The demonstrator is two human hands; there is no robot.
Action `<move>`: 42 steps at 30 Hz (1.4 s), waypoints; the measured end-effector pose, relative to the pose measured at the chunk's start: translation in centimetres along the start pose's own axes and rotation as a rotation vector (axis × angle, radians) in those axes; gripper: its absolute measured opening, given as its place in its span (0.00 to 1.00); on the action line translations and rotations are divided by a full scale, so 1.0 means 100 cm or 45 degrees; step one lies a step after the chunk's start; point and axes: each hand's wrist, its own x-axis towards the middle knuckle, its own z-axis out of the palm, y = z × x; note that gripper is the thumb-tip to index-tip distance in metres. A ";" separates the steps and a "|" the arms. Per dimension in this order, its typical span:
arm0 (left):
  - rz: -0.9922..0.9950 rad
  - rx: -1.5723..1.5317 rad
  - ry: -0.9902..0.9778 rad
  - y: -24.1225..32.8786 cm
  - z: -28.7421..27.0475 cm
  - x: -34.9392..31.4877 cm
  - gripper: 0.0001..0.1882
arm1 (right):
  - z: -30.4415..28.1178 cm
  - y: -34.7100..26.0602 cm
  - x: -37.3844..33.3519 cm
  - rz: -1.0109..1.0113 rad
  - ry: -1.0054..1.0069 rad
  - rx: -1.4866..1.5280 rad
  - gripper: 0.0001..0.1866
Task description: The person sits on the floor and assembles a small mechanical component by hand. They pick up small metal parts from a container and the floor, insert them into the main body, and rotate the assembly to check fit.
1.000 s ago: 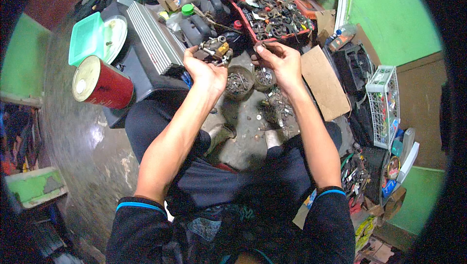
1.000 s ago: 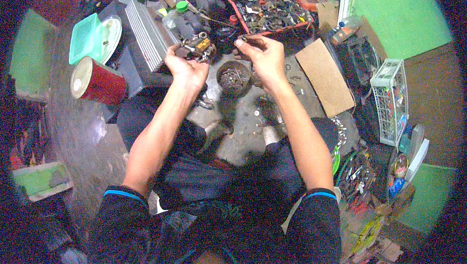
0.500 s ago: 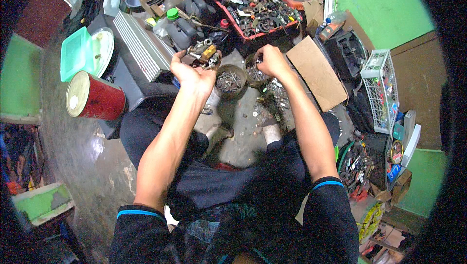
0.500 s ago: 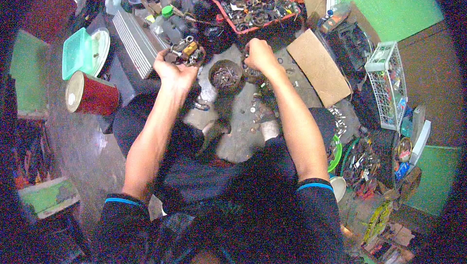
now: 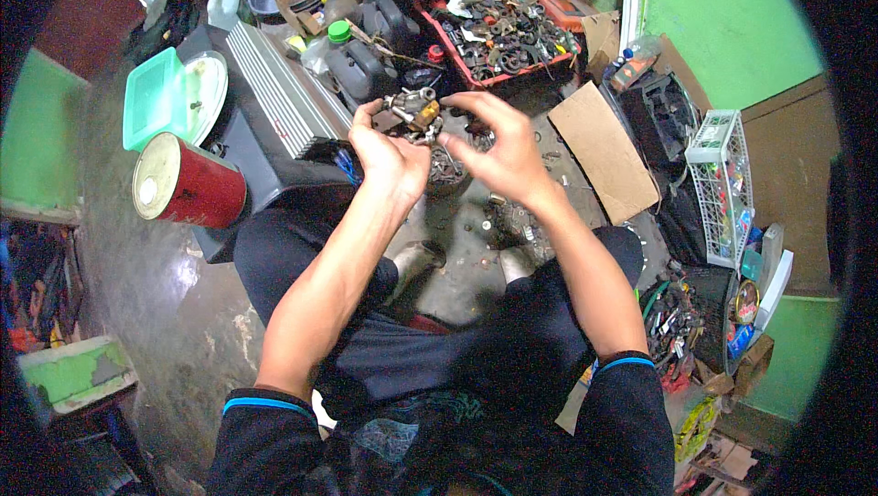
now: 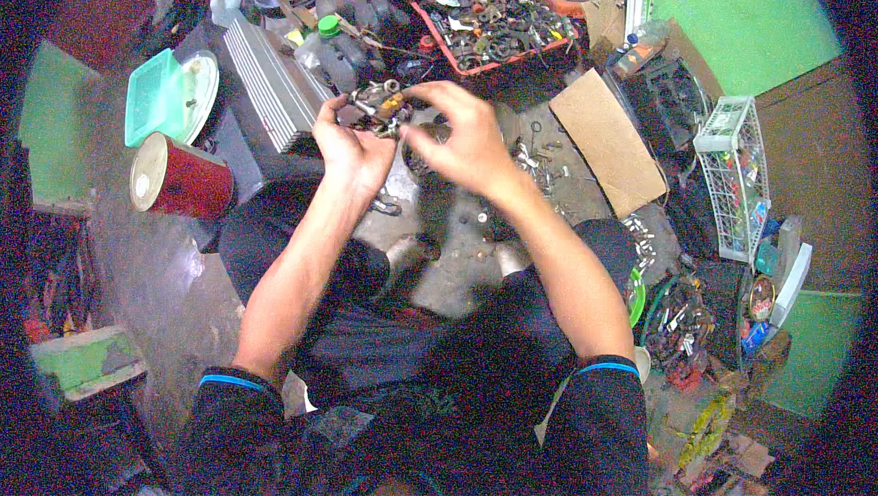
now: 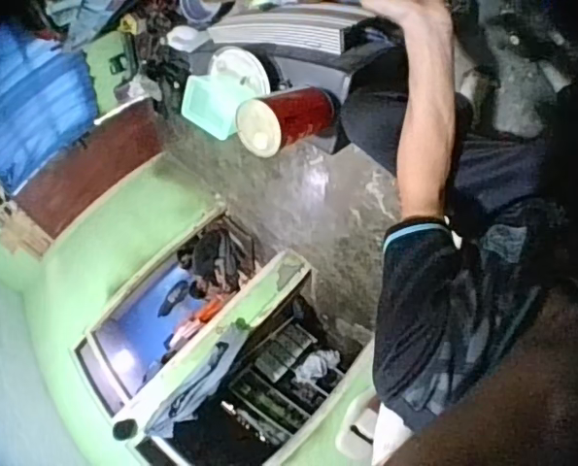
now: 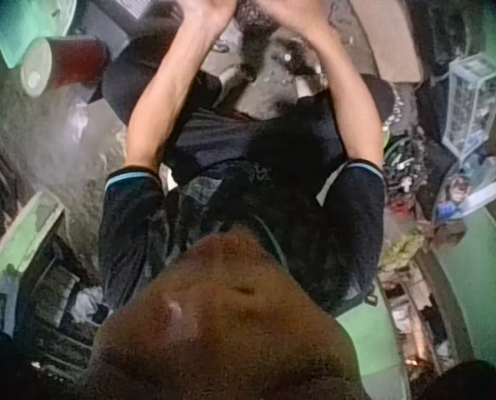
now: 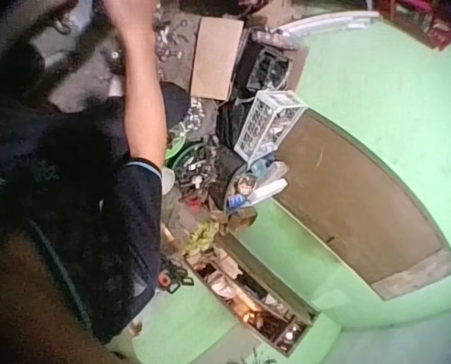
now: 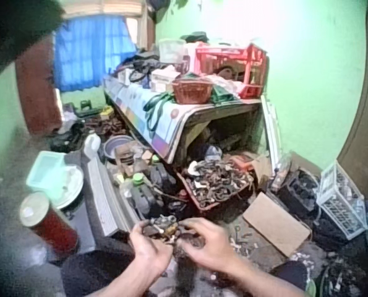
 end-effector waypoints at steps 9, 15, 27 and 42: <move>-0.037 0.061 -0.170 -0.014 0.002 -0.014 0.12 | 0.004 -0.008 -0.003 0.335 0.080 0.224 0.23; 0.021 0.050 -0.290 -0.014 -0.008 -0.005 0.13 | 0.005 -0.009 -0.002 0.402 0.093 0.248 0.21; 0.292 0.288 -0.251 -0.017 -0.003 -0.012 0.20 | -0.007 -0.018 0.004 0.148 0.051 0.131 0.21; 0.194 0.176 -0.061 -0.006 0.008 -0.017 0.15 | -0.002 -0.026 0.001 -0.091 0.209 -0.004 0.10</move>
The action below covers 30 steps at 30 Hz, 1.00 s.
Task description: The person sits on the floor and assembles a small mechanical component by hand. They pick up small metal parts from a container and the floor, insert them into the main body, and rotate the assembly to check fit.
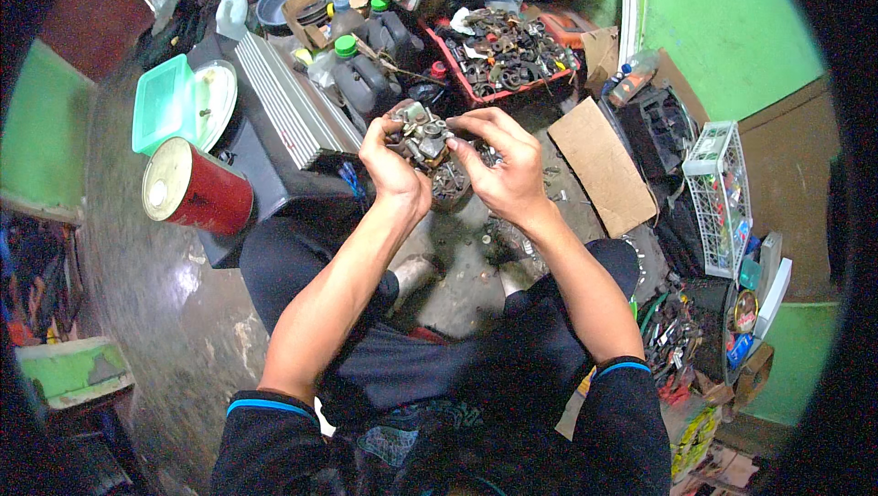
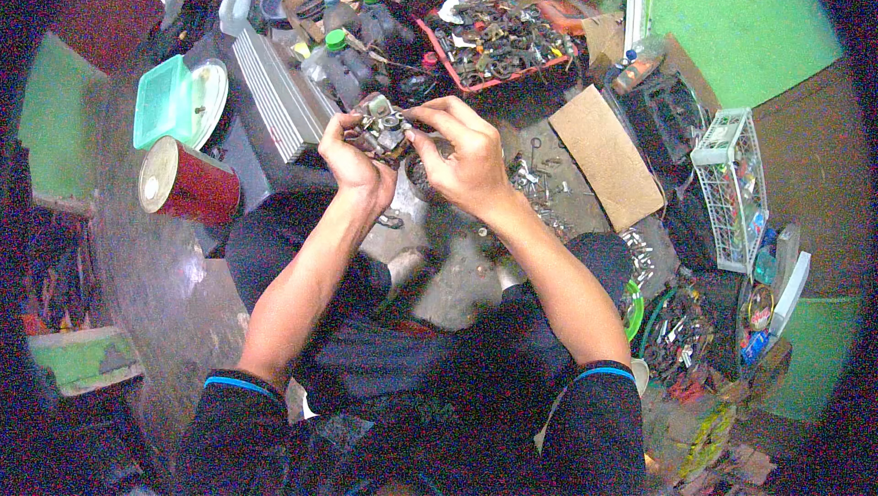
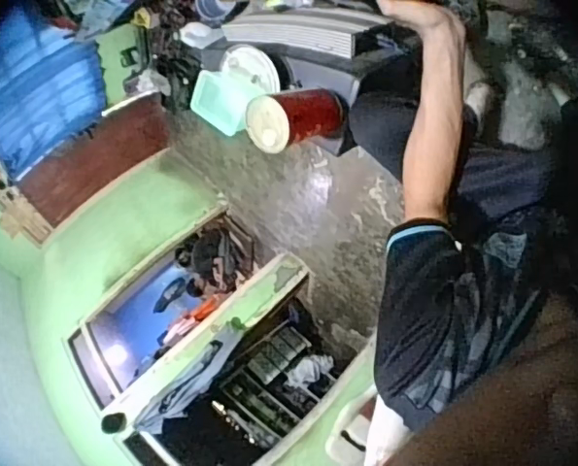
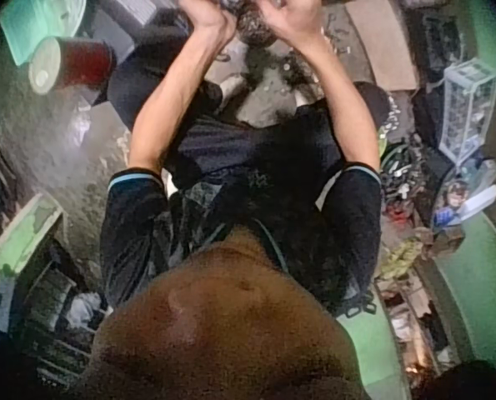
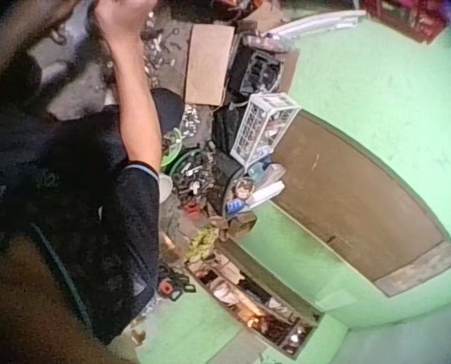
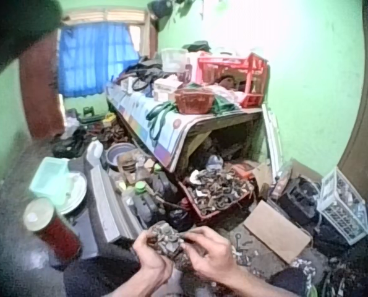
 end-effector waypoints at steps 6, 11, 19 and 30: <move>-0.021 -0.043 0.140 0.008 -0.011 0.015 0.16 | -0.021 -0.001 0.015 0.272 0.305 0.108 0.11; -0.015 -0.075 -0.013 0.015 -0.002 0.018 0.17 | -0.017 0.049 0.000 0.356 -0.140 -0.021 0.13; -0.148 -0.083 0.112 0.020 -0.006 0.019 0.18 | 0.007 0.081 -0.009 0.368 -0.322 -0.265 0.16; -0.244 0.056 -0.086 0.014 0.001 0.006 0.19 | -0.011 0.009 0.006 0.215 -0.055 0.094 0.16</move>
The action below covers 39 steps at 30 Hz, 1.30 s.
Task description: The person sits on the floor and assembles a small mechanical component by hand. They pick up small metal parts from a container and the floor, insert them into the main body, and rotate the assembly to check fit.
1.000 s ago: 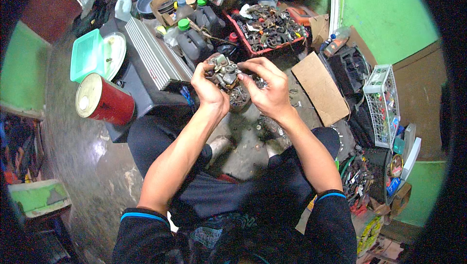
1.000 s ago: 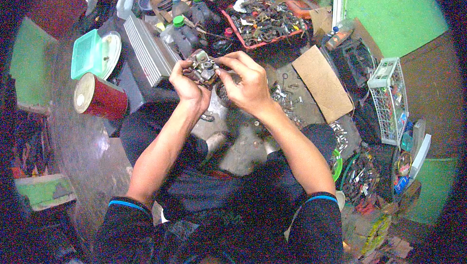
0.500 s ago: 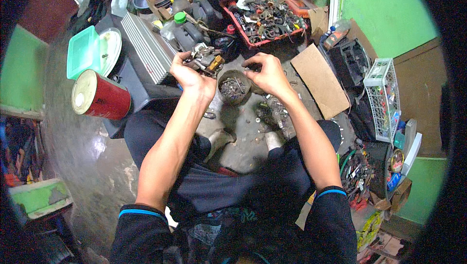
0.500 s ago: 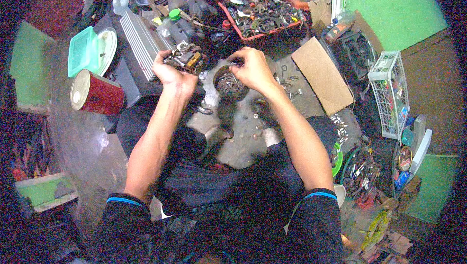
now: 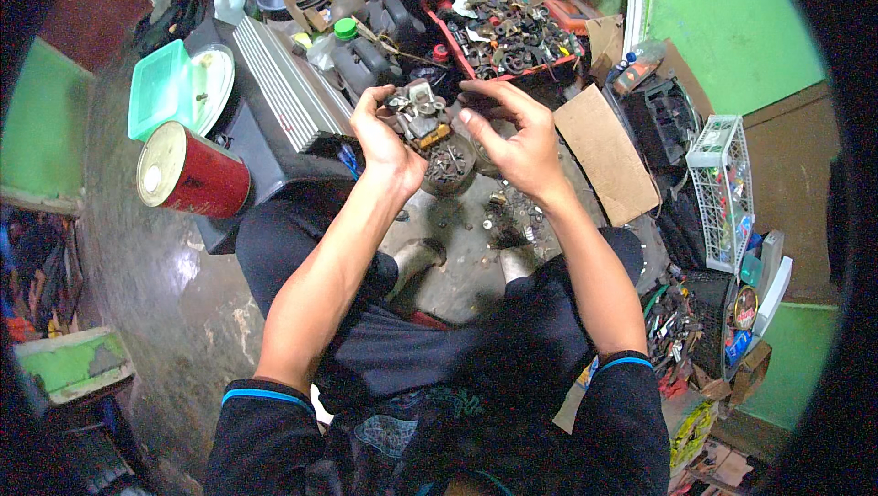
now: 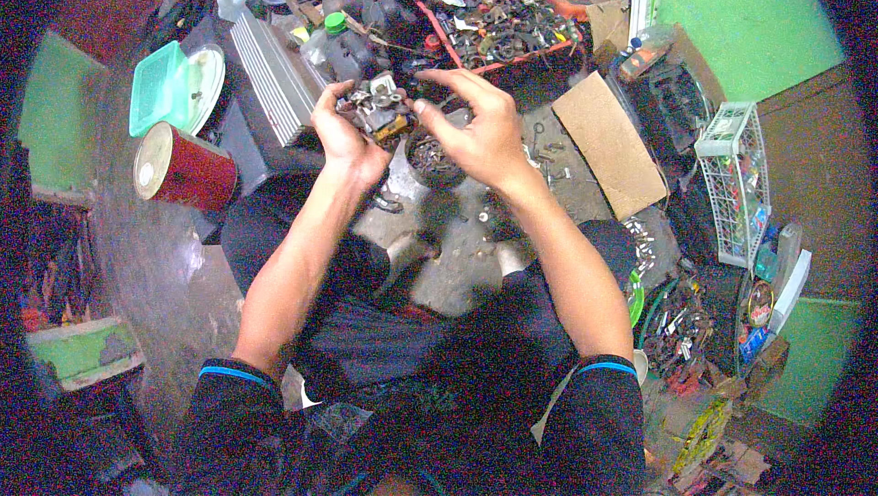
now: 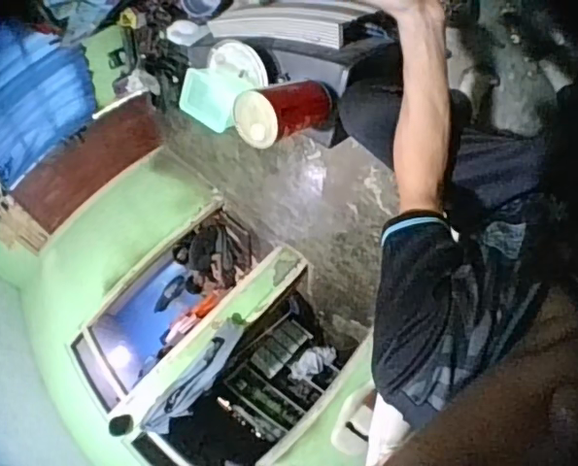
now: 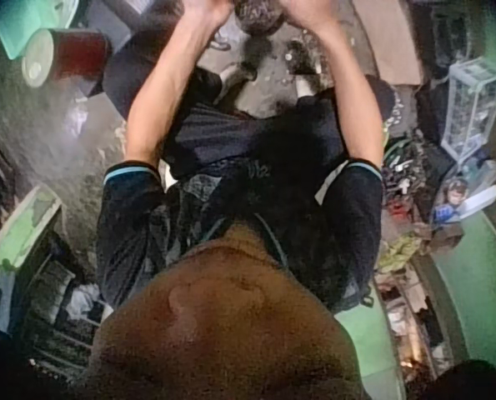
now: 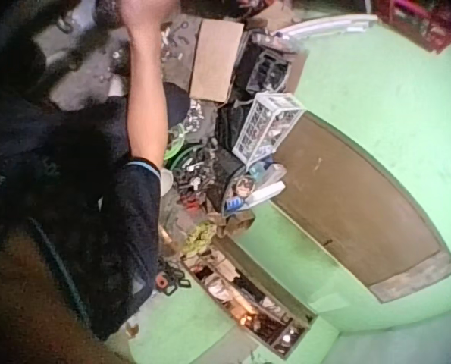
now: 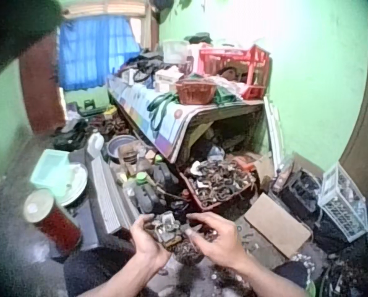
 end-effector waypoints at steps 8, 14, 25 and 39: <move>-0.007 0.326 -0.088 0.000 0.012 -0.011 0.25 | -0.009 -0.001 0.002 -0.034 -0.312 0.130 0.19; 0.084 0.384 -0.073 -0.005 0.009 -0.008 0.24 | -0.018 0.002 0.004 -0.030 -0.378 0.070 0.16; 0.127 0.369 -0.103 -0.009 0.005 -0.004 0.22 | -0.015 -0.012 0.001 0.227 -0.353 0.028 0.13; 0.110 0.142 -0.060 0.009 0.007 0.002 0.24 | -0.004 0.041 0.003 0.447 -0.305 0.139 0.11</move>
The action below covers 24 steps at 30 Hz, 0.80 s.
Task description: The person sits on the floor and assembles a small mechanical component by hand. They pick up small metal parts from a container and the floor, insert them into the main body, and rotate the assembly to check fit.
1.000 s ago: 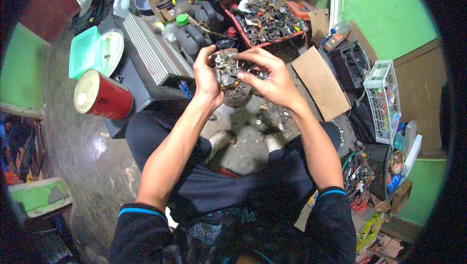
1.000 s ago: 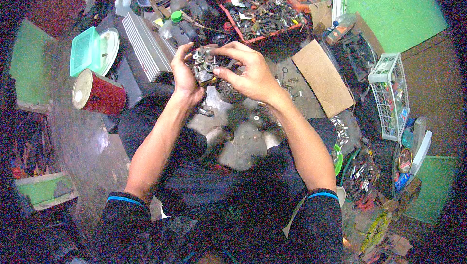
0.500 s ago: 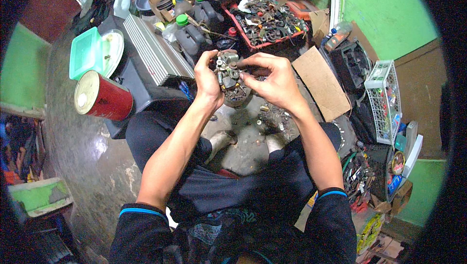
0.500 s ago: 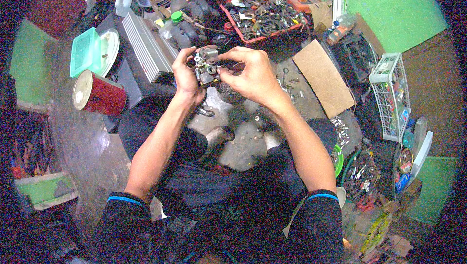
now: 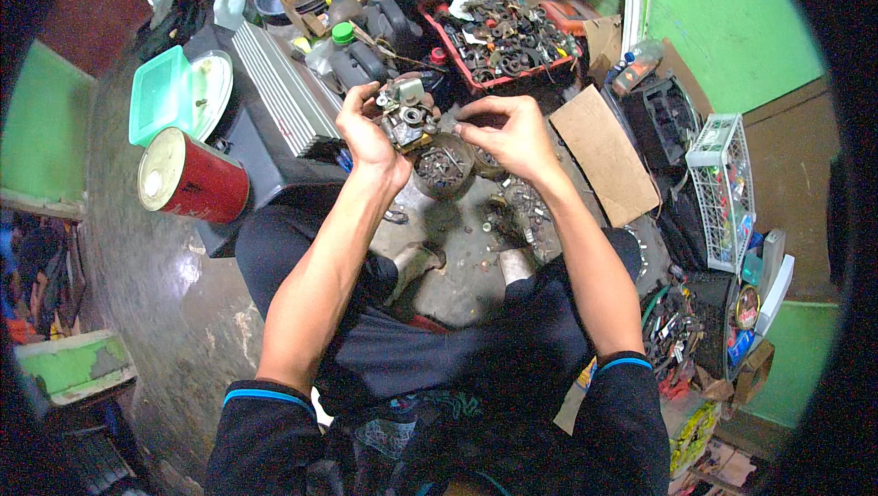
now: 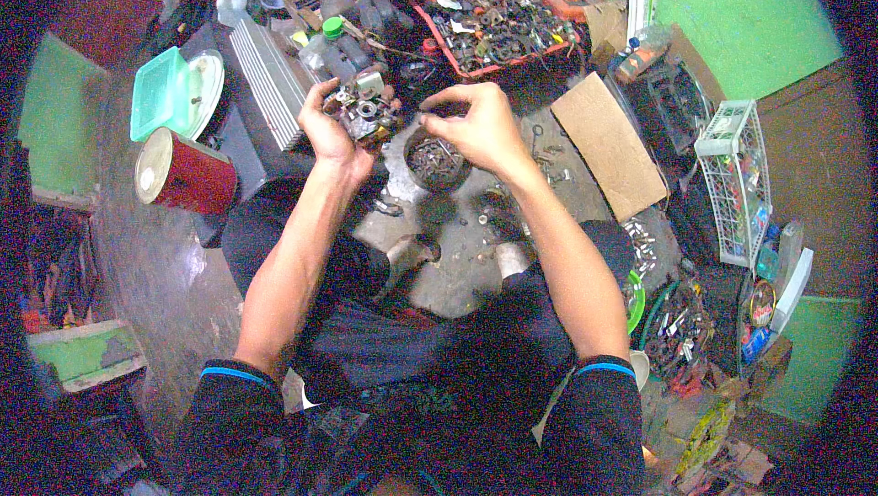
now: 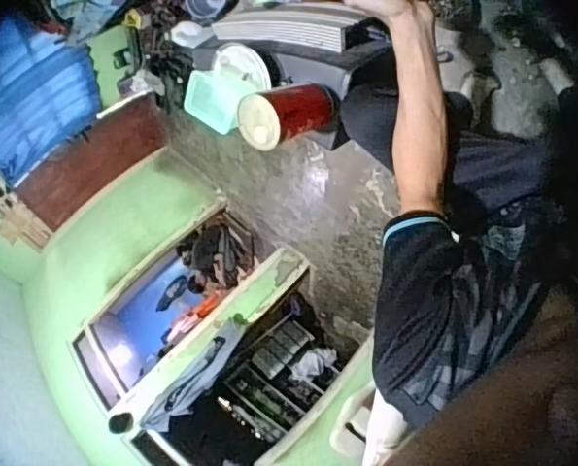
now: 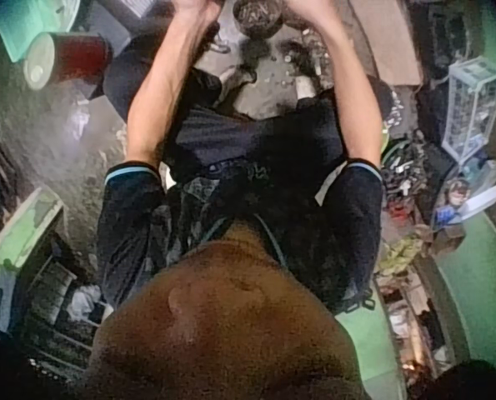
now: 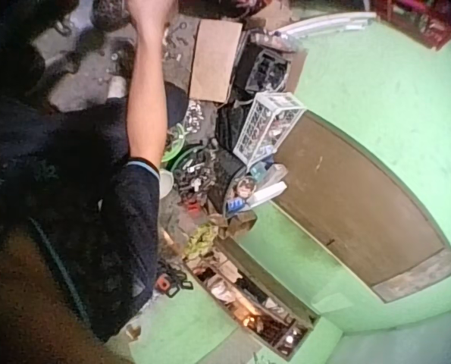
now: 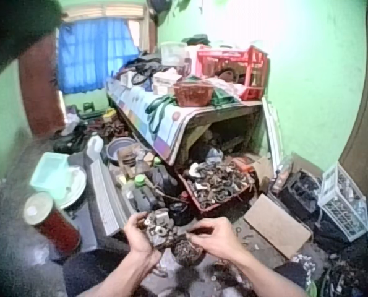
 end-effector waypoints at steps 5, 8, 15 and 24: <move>-0.046 -0.046 -0.084 -0.001 -0.004 0.000 0.24 | 0.006 0.000 -0.001 -0.328 0.235 -0.382 0.16; -0.051 -0.054 -0.109 0.000 -0.006 -0.001 0.24 | 0.006 -0.037 -0.011 -0.571 0.284 -0.282 0.17; -0.321 -0.058 -0.112 -0.001 -0.008 0.002 0.23 | 0.005 -0.042 -0.015 -0.891 0.104 -0.359 0.20; -0.514 -0.047 -0.205 -0.004 -0.011 0.001 0.26 | -0.004 -0.034 -0.016 -1.083 0.070 -0.589 0.18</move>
